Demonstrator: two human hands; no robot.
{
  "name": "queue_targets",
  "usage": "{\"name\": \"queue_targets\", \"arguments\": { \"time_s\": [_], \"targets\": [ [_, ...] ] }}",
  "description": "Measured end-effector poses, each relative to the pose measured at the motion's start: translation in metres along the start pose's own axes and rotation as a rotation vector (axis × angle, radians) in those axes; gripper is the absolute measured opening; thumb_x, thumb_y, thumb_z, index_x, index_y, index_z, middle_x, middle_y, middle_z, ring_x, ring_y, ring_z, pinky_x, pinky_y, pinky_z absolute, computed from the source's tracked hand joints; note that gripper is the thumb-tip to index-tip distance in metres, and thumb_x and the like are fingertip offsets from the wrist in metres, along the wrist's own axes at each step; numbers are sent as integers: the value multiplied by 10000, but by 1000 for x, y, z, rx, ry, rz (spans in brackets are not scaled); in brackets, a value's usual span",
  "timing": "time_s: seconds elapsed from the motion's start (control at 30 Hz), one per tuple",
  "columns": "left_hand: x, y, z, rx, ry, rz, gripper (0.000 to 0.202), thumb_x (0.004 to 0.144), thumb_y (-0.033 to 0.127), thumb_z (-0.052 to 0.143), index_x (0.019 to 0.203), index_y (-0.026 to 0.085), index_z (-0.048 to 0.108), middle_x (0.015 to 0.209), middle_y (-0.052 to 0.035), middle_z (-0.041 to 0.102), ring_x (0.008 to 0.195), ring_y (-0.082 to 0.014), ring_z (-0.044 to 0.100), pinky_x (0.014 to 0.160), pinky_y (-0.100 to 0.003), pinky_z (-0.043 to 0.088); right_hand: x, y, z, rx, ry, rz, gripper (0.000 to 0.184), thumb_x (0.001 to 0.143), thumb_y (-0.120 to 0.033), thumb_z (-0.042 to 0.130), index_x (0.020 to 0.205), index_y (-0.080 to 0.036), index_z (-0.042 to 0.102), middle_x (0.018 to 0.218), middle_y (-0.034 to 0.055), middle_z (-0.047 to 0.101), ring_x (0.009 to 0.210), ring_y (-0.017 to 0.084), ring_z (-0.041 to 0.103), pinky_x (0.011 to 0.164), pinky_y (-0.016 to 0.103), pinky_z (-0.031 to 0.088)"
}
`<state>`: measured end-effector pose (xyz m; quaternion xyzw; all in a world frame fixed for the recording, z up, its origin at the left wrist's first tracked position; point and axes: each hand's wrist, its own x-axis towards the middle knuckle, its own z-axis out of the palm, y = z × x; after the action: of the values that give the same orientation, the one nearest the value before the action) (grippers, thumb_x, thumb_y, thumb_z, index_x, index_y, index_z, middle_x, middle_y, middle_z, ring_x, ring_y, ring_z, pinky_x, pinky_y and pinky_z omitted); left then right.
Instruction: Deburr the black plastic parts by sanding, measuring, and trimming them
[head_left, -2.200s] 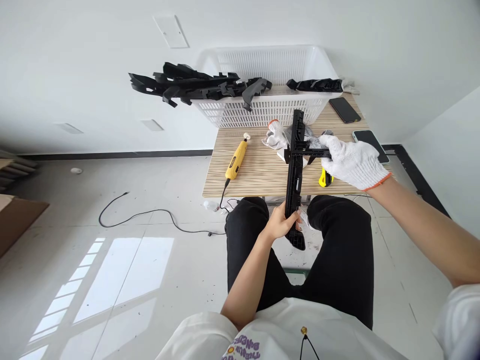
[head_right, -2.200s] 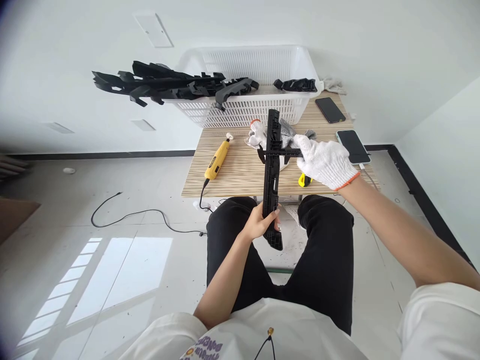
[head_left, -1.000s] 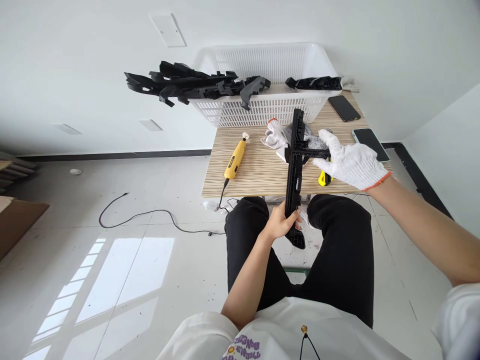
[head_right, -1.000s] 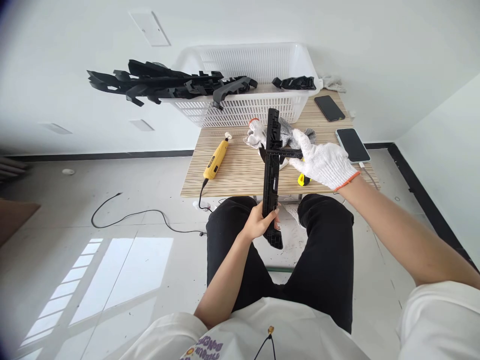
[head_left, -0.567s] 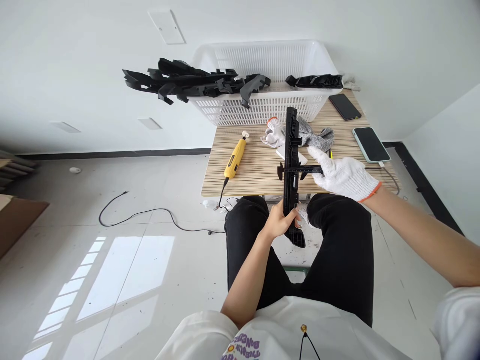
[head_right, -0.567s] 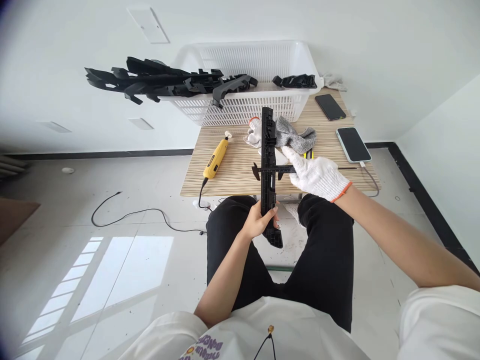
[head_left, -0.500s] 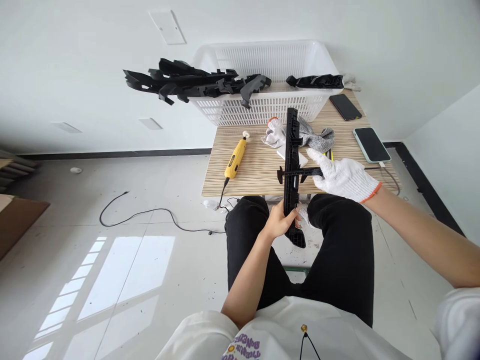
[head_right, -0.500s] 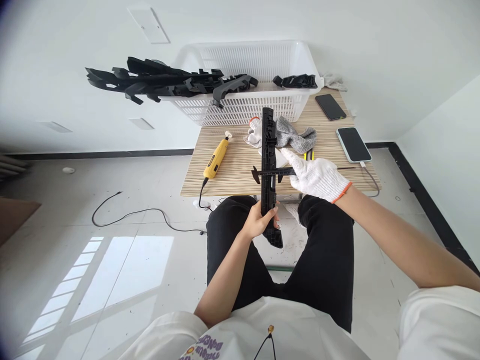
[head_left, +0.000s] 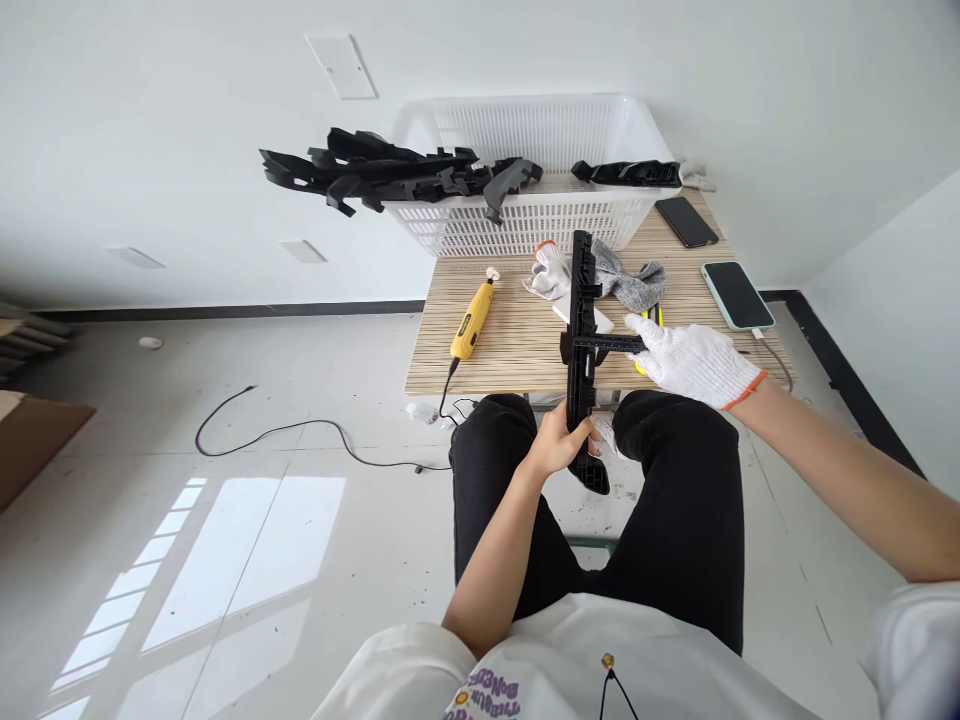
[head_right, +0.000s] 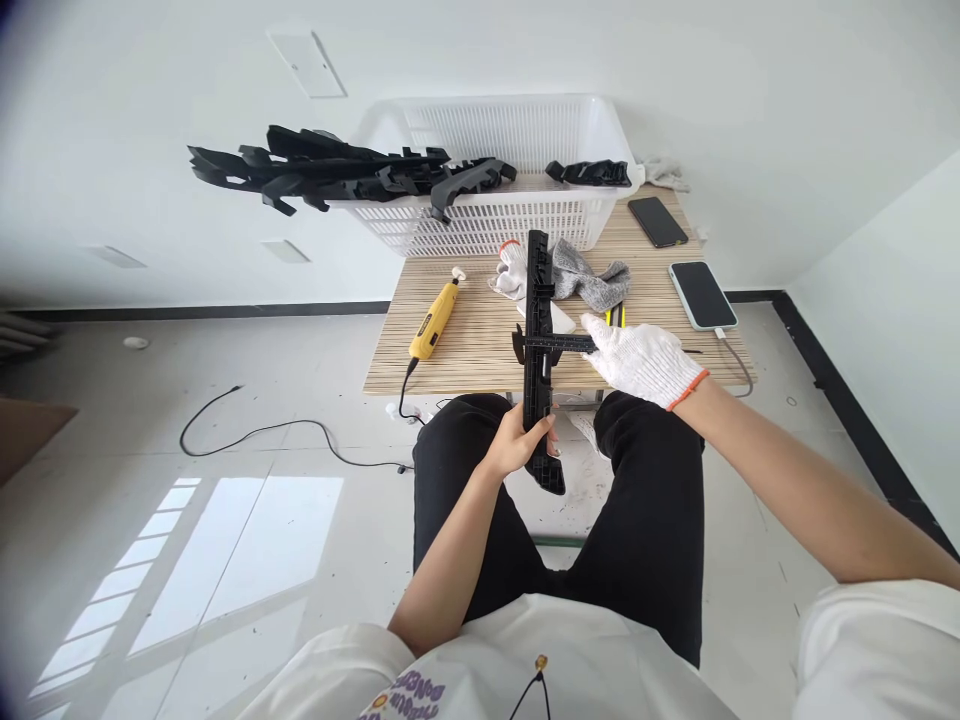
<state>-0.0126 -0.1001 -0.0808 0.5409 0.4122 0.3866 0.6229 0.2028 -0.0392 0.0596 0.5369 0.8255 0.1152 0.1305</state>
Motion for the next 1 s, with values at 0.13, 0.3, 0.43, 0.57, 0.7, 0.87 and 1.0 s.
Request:
{"name": "queue_targets", "arguments": {
  "time_s": [0.13,0.3,0.43,0.57,0.7,0.87,1.0],
  "targets": [
    [2,2,1,-71,-19,-40,372,924,474,647,1120,170,562,712,17,700,527,-173,698,593,-302,553,-1,-7,14,23,6,44,581,1052,-494,246,1484,-156,436,937,151,748,766,318,724,566,302,279],
    [5,5,2,-155,-100,-62,370,903,472,659,1097,166,585,629,43,640,515,-156,655,619,-316,559,7,-12,27,83,37,61,535,1040,-491,276,1369,-161,537,967,160,738,785,286,699,602,296,247],
    [7,4,3,-266,-75,-117,392,853,431,722,1105,154,605,633,39,641,531,-149,642,636,-322,568,16,-9,32,102,91,32,564,1048,-444,207,1337,-117,564,1021,190,729,859,309,696,622,319,222],
    [6,-2,3,-335,44,-177,396,793,380,793,1060,141,626,657,31,621,562,-120,616,607,-269,535,22,-7,40,164,155,16,554,1040,-460,247,1354,-126,556,1162,197,714,959,315,683,674,327,270],
    [-1,-4,3,-422,124,-182,384,781,394,787,1039,155,634,733,45,553,607,-73,548,705,-268,575,24,-11,40,206,122,115,523,1040,-460,280,1351,-125,536,1235,209,693,1017,315,674,729,336,319],
    [-14,7,8,-522,84,-175,390,721,271,776,1083,179,662,843,25,550,691,-71,549,834,-298,594,19,-16,27,172,93,162,519,1044,-445,294,1315,-57,507,1175,260,676,962,285,657,716,322,329],
    [-24,14,10,-553,54,-173,506,683,182,743,1179,217,649,858,34,548,676,-74,543,760,-282,587,14,-19,19,126,88,148,574,1062,-504,198,1309,-69,479,1161,243,656,877,234,602,715,301,334]
  ]
}}
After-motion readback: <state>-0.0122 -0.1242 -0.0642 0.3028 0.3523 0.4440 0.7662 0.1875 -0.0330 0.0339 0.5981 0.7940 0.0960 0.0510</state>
